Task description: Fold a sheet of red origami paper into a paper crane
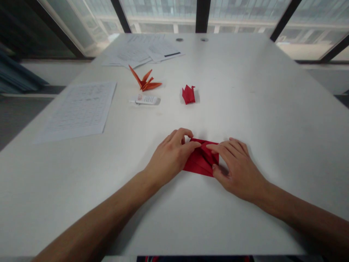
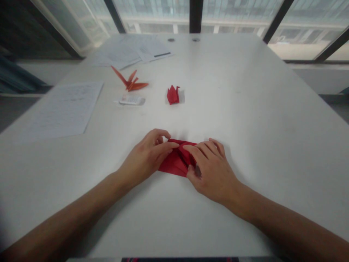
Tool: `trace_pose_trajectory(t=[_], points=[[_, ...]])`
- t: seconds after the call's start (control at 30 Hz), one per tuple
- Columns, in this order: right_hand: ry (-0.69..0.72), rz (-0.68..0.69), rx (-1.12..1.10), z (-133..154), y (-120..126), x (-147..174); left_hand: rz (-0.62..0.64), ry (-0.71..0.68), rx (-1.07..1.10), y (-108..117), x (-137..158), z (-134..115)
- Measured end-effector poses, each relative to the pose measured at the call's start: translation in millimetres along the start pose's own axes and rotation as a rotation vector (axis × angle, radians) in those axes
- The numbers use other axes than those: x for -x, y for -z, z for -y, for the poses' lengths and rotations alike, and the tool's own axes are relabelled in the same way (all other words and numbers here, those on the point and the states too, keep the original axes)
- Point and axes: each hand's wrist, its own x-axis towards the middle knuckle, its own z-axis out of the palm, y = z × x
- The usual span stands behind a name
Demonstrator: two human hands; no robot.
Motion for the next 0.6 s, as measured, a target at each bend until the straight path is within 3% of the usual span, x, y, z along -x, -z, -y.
trace_pose_trajectory(t=[0.13, 0.33, 0.6], points=[[-0.071, -0.010, -0.058, -3.2, 0.6, -1.8, 0.006, 0.014, 0.027, 1.7, -2.0, -3.1], [-0.060, 0.019, -0.094, -9.1, 6.5, -3.5, 0.218, -0.037, 0.063, 12.2, -2.0, -2.1], [-0.099, 0.033, -0.136, -16.8, 9.7, -7.7, 0.350, -0.117, 0.249, 32.1, 1.4, 4.8]])
